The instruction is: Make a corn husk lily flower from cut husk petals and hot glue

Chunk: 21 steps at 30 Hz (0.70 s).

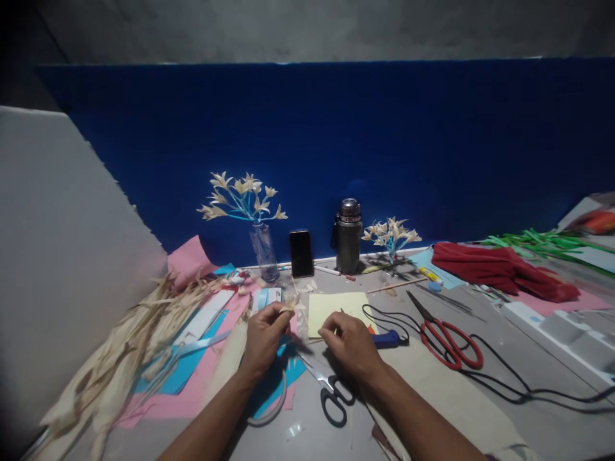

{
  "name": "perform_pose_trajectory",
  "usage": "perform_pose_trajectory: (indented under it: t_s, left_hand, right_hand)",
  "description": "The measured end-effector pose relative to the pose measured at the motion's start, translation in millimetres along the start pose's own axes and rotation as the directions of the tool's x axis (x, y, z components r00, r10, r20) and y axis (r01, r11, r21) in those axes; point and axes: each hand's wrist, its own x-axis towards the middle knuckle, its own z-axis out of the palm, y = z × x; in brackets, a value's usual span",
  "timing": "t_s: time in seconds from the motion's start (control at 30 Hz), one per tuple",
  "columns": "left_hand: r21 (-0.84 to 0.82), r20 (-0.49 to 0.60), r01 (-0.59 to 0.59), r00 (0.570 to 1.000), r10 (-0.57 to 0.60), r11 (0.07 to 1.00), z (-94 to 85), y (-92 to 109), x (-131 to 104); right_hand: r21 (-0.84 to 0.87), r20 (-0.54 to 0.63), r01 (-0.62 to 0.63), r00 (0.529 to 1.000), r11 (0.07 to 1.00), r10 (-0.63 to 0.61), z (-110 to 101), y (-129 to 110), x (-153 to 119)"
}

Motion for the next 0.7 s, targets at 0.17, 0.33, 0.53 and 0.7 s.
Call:
perform_pose_trajectory:
  t_s: [0.17,0.33,0.53,0.7]
  left_hand:
    - [-0.106,0.052,0.097,0.994,-0.091,0.99,2.9,-2,-1]
    - [-0.149,0.11,0.167,0.982,-0.152,0.975,6.0,-9,-2]
    - [-0.118,0.131,0.085,0.989,-0.069,0.989,6.3,-11,-1]
    - [-0.095,0.086,0.051,0.995,-0.042,0.994,3.3,-8,-1]
  right_hand:
    - [-0.012,-0.018,-0.021,1.0,1.0,0.021,-2,0,1]
    - [-0.061,-0.035,0.017,0.999,0.998,-0.019,-9,-2,2]
    - [-0.079,-0.011,0.037,0.999,0.996,-0.038,-10,-1,1]
    - [-0.11,0.035,0.041,0.999,0.993,-0.037,-6,-3,-1]
